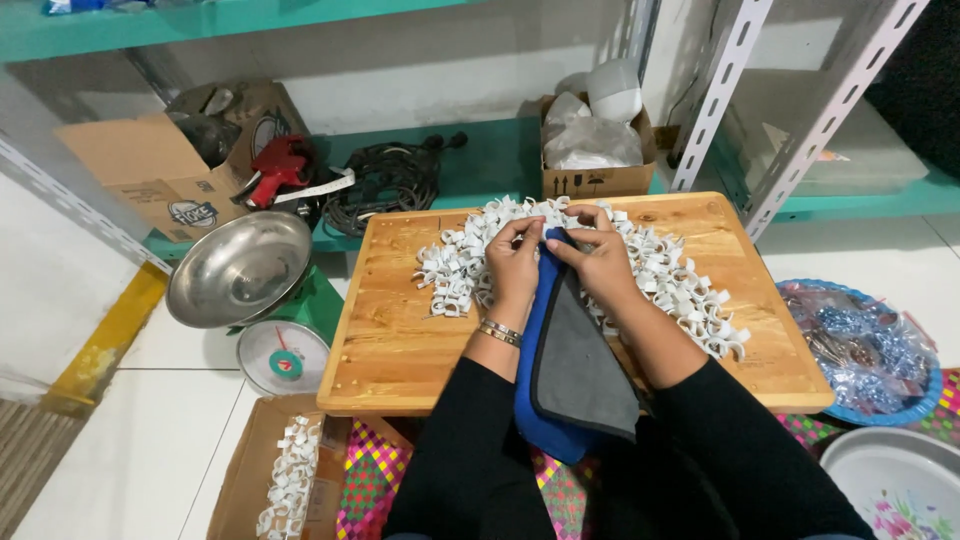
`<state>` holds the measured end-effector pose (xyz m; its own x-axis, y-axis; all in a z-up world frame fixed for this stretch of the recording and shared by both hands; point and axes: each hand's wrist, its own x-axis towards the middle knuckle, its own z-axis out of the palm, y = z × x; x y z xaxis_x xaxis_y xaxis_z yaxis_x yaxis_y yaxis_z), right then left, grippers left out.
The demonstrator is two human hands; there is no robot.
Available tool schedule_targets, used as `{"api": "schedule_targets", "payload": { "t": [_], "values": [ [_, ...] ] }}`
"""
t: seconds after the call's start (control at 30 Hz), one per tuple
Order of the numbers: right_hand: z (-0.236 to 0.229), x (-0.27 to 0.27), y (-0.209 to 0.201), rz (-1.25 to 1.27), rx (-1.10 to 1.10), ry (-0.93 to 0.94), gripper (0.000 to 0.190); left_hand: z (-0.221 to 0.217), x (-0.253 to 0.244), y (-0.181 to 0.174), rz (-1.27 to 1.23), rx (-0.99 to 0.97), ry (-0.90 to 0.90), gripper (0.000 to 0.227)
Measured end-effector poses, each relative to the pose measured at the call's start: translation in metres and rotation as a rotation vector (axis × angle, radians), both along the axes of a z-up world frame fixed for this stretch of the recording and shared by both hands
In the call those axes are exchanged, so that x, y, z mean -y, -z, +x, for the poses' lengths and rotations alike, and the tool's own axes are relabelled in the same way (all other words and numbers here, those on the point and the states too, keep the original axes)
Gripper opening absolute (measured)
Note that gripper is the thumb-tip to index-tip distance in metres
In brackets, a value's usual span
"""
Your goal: The person sits on a mat on the floor and repeatedly picks up white plastic cable ties from a wooden board. They insert the ties into a blue and gray fabric pouch held in their lap, securing them one by one.
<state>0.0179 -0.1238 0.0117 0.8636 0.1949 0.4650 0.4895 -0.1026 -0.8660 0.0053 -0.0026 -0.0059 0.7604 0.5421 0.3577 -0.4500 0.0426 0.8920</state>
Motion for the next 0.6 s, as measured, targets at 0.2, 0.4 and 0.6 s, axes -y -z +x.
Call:
{"api": "schedule_targets", "payload": {
  "t": [0.2, 0.4, 0.6],
  "values": [
    [-0.013, 0.000, -0.016, 0.430, -0.296, 0.067, 0.009, 0.014, -0.005, 0.009, -0.361, 0.020, 0.064, 0.012],
    [0.000, 0.002, -0.005, 0.077, 0.257, 0.091, 0.012, 0.008, -0.002, 0.002, -0.132, 0.076, 0.053, 0.010],
    [-0.007, -0.003, -0.005, -0.163, 0.420, 0.082, 0.020, 0.001, -0.004, -0.003, -0.030, 0.043, -0.005, 0.006]
  ]
}}
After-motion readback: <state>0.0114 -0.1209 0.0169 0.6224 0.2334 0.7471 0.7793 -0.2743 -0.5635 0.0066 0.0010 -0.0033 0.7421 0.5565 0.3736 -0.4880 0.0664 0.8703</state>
